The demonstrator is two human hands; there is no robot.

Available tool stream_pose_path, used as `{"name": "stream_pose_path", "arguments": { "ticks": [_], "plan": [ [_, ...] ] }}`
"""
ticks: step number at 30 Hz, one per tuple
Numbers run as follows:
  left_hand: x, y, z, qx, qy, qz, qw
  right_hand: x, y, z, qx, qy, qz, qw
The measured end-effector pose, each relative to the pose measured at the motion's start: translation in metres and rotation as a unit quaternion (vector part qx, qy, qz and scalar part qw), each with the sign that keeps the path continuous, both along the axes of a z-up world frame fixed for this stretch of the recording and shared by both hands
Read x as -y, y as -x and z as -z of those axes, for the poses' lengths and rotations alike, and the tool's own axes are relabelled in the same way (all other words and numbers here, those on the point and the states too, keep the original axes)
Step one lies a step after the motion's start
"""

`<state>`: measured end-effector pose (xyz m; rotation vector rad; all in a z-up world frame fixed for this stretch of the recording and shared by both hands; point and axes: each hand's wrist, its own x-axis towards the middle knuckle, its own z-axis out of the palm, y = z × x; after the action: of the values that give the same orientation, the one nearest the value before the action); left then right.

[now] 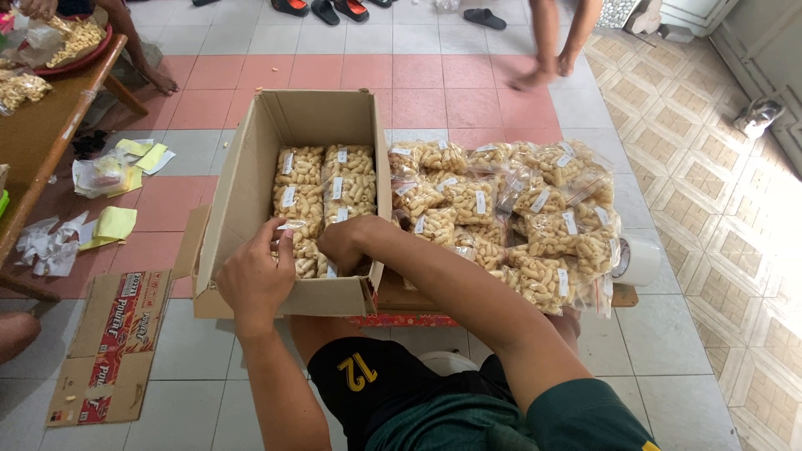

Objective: The person picks up small plastic bags of snacks, seals them, and places them into a cardboard box. They repeat this process, arranging the bags neatly inside the box.

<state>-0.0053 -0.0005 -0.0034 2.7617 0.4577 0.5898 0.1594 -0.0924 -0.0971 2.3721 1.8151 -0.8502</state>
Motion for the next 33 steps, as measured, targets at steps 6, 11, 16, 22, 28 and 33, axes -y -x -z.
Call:
{"name": "stream_pose_path", "arguments": {
  "ticks": [6, 11, 16, 22, 28, 33],
  "plan": [
    [-0.001, -0.002, 0.003, 0.012, -0.016, 0.000, 1.000, 0.009, 0.014, -0.048, -0.034, -0.216, 0.061, 0.974],
    [0.003, -0.003, -0.004, 0.031, -0.007, 0.030, 0.999, 0.029, 0.017, -0.087, -0.037, -0.488, 0.135, 0.862],
    [0.011, -0.002, -0.014, 0.054, -0.019, 0.076, 0.995, 0.077, -0.006, -0.083, -0.040, -0.618, 0.179, 0.765],
    [0.034, -0.012, -0.020, 0.109, -0.051, 0.130, 0.984, 0.175, -0.031, -0.084, 0.009, -0.614, 0.276, 0.739],
    [0.066, -0.031, -0.002, 0.131, -0.024, 0.199, 0.971, 0.266, -0.018, -0.068, -0.026, -0.594, 0.392, 0.702],
    [0.110, -0.040, 0.004, 0.102, -0.120, 0.300, 0.941, 0.308, 0.007, -0.045, -0.036, -0.568, 0.490, 0.660]
  ]
}}
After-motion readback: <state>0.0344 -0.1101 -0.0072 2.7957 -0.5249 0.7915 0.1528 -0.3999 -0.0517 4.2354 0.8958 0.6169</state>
